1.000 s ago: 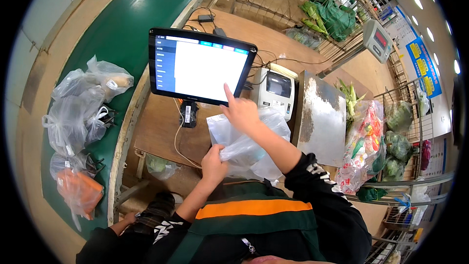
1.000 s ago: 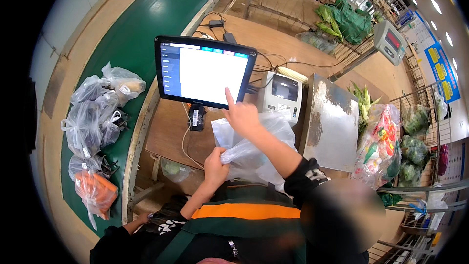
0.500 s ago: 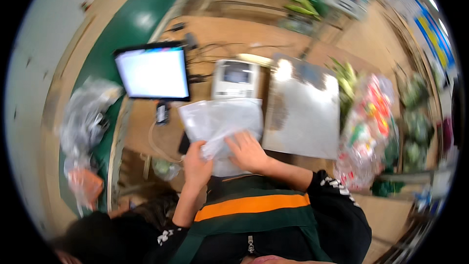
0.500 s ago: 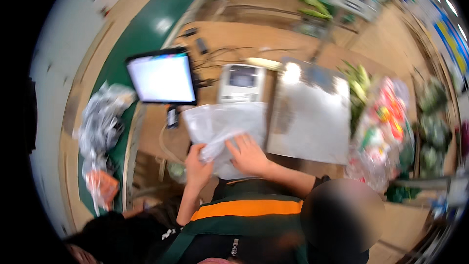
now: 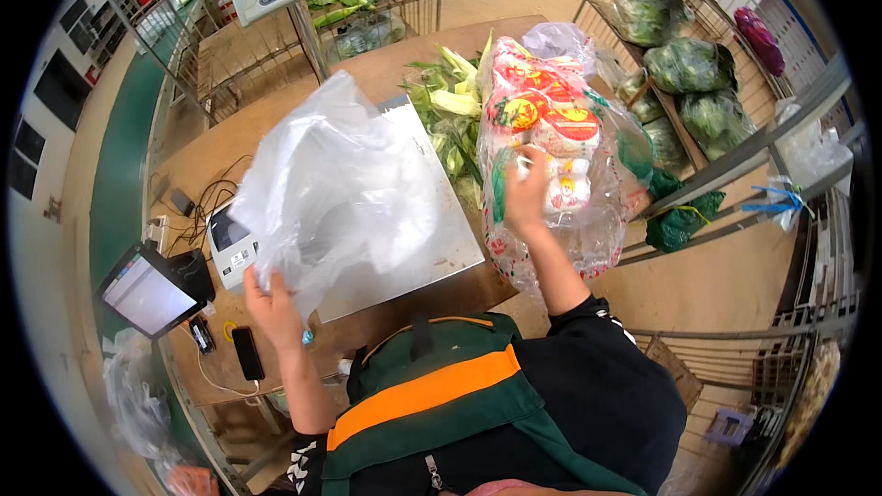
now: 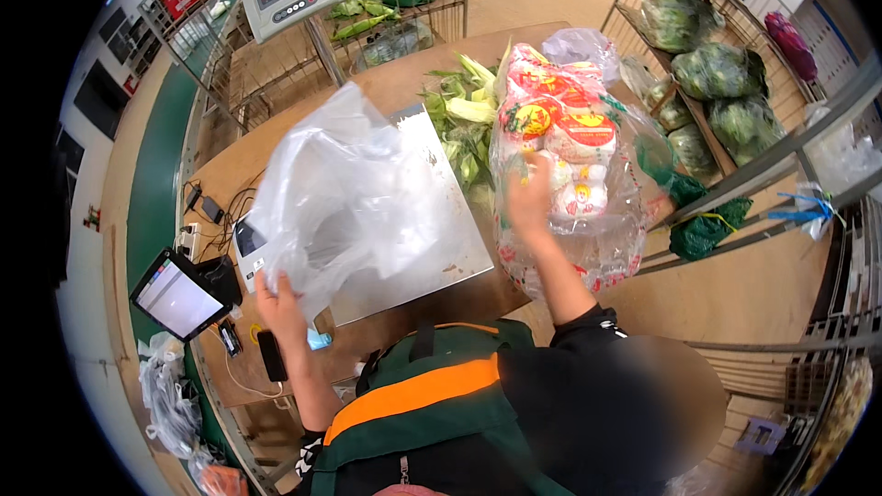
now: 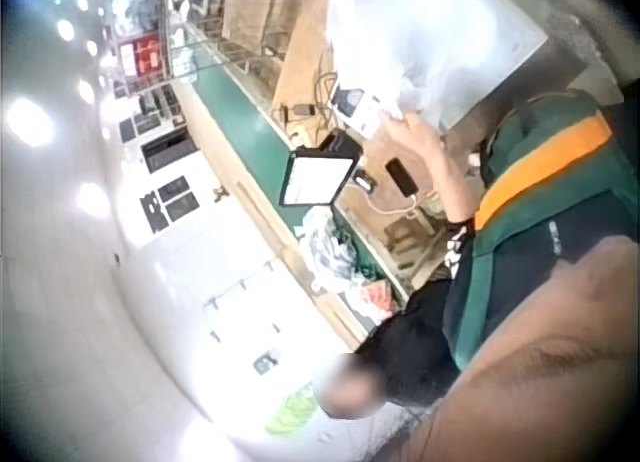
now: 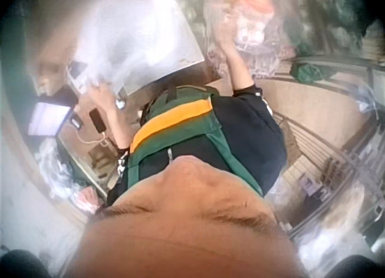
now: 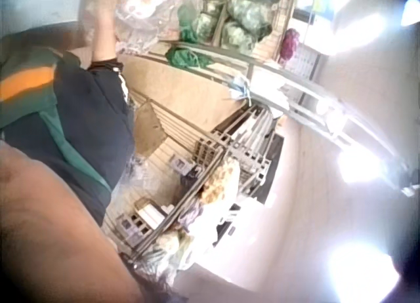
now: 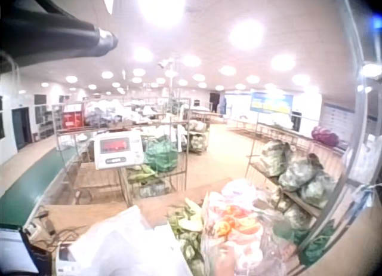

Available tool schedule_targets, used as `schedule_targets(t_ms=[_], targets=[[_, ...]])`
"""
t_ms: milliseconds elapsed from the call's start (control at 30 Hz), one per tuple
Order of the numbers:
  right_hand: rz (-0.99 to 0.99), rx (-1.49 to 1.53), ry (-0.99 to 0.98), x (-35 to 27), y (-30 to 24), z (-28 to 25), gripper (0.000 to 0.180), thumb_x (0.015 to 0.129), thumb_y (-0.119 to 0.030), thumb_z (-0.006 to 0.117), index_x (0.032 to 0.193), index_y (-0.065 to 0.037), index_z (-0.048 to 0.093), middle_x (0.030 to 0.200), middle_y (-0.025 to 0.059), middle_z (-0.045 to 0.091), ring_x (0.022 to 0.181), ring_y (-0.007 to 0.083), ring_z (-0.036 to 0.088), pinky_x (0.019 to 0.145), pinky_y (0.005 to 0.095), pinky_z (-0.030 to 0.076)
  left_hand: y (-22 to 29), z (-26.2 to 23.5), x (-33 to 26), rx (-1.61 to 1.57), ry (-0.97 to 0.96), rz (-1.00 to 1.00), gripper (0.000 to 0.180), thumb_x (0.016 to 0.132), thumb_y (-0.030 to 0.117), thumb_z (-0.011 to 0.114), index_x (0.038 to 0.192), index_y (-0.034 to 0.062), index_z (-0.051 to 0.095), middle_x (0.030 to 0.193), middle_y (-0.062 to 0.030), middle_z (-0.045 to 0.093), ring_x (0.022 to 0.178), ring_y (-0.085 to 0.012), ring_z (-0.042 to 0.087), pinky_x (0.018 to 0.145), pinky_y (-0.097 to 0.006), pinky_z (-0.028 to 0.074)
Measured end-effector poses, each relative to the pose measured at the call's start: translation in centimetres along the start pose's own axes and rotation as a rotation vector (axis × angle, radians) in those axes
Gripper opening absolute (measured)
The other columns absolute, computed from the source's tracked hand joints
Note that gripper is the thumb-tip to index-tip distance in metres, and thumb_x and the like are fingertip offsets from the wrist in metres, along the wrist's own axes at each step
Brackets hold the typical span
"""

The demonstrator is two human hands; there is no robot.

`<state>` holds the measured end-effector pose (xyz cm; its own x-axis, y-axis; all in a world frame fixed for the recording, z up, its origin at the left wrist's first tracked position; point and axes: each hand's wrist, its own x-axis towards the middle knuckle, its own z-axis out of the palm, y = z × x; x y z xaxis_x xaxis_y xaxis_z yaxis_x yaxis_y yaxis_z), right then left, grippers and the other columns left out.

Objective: The person packs various vegetables and packaged items into plastic bags at a checkout counter. They place items into bags, weigh them on a scale, and use a touchscreen to record the transaction. The person ties the bags and places them on the counter.

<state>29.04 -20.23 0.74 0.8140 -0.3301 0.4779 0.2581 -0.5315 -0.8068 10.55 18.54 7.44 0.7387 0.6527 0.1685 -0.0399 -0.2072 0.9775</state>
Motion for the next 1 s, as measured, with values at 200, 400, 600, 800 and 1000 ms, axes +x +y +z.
schedule_targets(t_ms=[200,400,600,800,1000], targets=[[0.283,-0.706,0.34,11.4,19.0,-4.0,0.079,0.083,-0.053,0.075,0.125,0.009,0.051,0.123,0.0336,0.054,0.115,0.0482,0.055,0.101,0.0537,0.045,-5.6,2.3,-3.2,0.127,0.018,-0.14,0.021,0.098,0.008,0.06,0.117,-0.0007,0.059,0.101,-0.0058,0.064,0.083,-0.0113,0.06,0.063,-0.024,0.051],[0.531,-0.797,-0.246,20.6,24.7,-3.7,0.052,0.087,-0.052,0.068,0.113,-0.007,0.07,0.114,0.0178,0.071,0.107,0.033,0.068,0.09,0.0485,0.055,-5.4,1.8,-5.2,0.421,-0.111,-0.066,0.05,0.086,0.017,0.073,0.13,0.0003,0.055,0.118,-0.0187,0.064,0.111,-0.0308,0.063,0.098,-0.042,0.048],[0.467,-0.772,-0.278,20.6,27.6,0.5,0.053,0.089,-0.047,0.065,0.122,-0.006,0.066,0.122,0.0182,0.067,0.112,0.0362,0.065,0.092,0.0518,0.054,-2.9,2.4,-5.8,0.436,-0.12,-0.034,0.06,0.085,0.021,0.074,0.135,0.0003,0.048,0.13,-0.0221,0.057,0.122,-0.0394,0.056,0.104,-0.043,0.046],[0.501,-0.266,-0.122,20.2,25.6,-0.1,0.056,0.09,-0.043,0.063,0.131,-0.005,0.061,0.13,0.0187,0.064,0.118,0.0394,0.062,0.095,0.0552,0.054,-4.0,0.8,-6.6,0.384,-0.084,0.0,0.059,0.084,0.018,0.075,0.135,0.0019,0.049,0.127,-0.0196,0.058,0.118,-0.0366,0.059,0.101,-0.042,0.048],[0.577,0.673,0.155,13.5,22.3,-7.6,0.06,0.091,-0.038,0.06,0.139,-0.003,0.056,0.138,0.0192,0.06,0.123,0.0426,0.059,0.098,0.0585,0.053,-3.9,0.1,-5.8,0.337,-0.072,0.081,0.056,0.086,0.018,0.072,0.135,0.0023,0.051,0.127,-0.0198,0.059,0.119,-0.0383,0.058,0.101,-0.042,0.047]])
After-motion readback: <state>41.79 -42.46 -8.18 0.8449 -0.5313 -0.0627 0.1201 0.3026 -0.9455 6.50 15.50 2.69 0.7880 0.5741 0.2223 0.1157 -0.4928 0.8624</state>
